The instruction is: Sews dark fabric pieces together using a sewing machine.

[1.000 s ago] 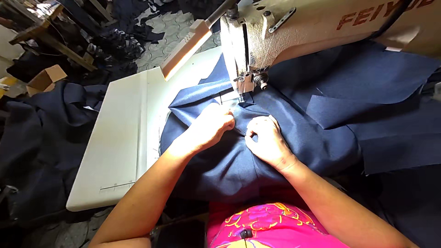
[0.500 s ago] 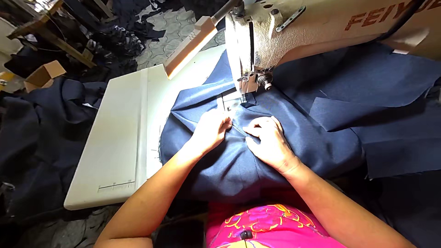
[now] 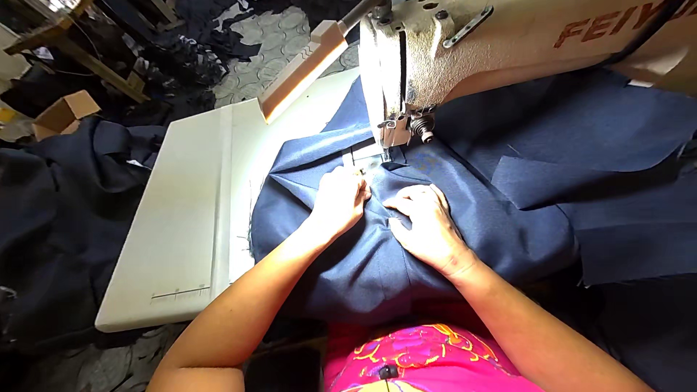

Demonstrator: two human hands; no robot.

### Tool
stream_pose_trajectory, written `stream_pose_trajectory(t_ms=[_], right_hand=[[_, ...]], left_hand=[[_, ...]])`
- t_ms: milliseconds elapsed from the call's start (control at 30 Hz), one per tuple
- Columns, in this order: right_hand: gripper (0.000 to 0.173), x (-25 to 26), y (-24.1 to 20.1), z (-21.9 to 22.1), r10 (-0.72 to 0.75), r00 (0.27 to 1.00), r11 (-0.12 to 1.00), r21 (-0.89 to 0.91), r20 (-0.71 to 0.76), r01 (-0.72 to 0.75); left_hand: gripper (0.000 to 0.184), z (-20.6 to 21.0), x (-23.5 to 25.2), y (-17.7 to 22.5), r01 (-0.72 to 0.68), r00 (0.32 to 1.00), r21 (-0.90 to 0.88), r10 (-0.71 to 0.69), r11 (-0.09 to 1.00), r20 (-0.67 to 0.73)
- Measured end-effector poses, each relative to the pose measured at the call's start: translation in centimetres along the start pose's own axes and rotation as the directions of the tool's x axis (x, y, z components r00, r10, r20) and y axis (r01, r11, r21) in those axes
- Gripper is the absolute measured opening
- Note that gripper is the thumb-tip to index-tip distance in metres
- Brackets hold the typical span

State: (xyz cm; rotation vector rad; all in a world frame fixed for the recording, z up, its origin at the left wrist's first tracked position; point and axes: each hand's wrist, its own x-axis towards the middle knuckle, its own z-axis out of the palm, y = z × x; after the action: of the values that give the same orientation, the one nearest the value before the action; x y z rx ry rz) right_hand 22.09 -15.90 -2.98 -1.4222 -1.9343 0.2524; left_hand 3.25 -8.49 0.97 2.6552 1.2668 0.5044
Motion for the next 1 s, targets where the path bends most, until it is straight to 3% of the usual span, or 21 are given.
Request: stream_pose_trajectory(t_ms=[200, 300, 400, 533, 600, 700, 833, 867, 933, 1000], right_hand=[[0.03, -0.1, -0.1, 0.0, -0.014, 1.0, 1.0, -0.013, 0.0, 0.014], [0.03, -0.1, -0.1, -0.1, -0.017, 1.0, 1.0, -0.015, 0.001, 0.017], [0.028, 0.0, -0.1, -0.1, -0.021, 1.0, 1.0, -0.018, 0.008, 0.021], [0.025, 0.1, -0.5, -0.3, -0.017, 0.999, 0.999, -0.04, 0.041, 0.019], [0.026, 0.4, -0.9, -1.1, -0.017, 0.992, 0.998, -0.063, 0.128, 0.025], [0.027, 2.0, -0.3, -3.0, -0.129, 0.935, 0.98, -0.102, 0.331, 0.171], [0.027, 5.1, 3.5, -4.0, -0.535, 0.769, 0.814, -0.03, 0.351, 0.58], [0.034, 5.4, 4.2, -4.3, -0.527, 0.757, 0.808, -0.049, 0.386, 0.587], [0.048, 4.7, 4.6, -4.6, -0.364, 0.806, 0.877, -0.119, 0.468, 0.465], [0.048, 3.3, 4.3, -4.3, -0.217, 0.864, 0.914, -0.216, 0.455, 0.343]], left_hand=[[0.012, -0.4, 0.6, 0.9, 0.039, 0.998, 0.047, -0.041, 0.998, 0.051], [0.004, -0.3, 0.3, 1.7, -0.002, 0.999, 0.054, 0.005, 0.999, -0.044], [0.011, 1.0, -0.4, 1.9, -0.14, 0.973, 0.077, 0.152, 0.987, -0.174], [0.015, 1.2, -1.6, 3.3, -0.128, 0.981, 0.176, 0.15, 0.976, -0.12], [0.017, 1.3, -2.5, 4.5, -0.073, 0.992, 0.219, 0.093, 0.973, -0.083], [0.032, 2.1, -4.0, 5.9, 0.023, 0.997, 0.215, -0.006, 0.976, -0.08], [0.046, 3.4, -5.1, 5.5, 0.013, 0.989, 0.193, 0.016, 0.981, -0.15], [0.047, 3.6, -5.2, 5.3, -0.001, 0.987, 0.19, 0.032, 0.982, -0.161], [0.047, 3.7, -5.1, 4.8, -0.04, 0.983, 0.181, 0.072, 0.983, -0.171], [0.047, 3.7, -4.7, 4.2, -0.085, 0.978, 0.174, 0.115, 0.981, -0.175]])
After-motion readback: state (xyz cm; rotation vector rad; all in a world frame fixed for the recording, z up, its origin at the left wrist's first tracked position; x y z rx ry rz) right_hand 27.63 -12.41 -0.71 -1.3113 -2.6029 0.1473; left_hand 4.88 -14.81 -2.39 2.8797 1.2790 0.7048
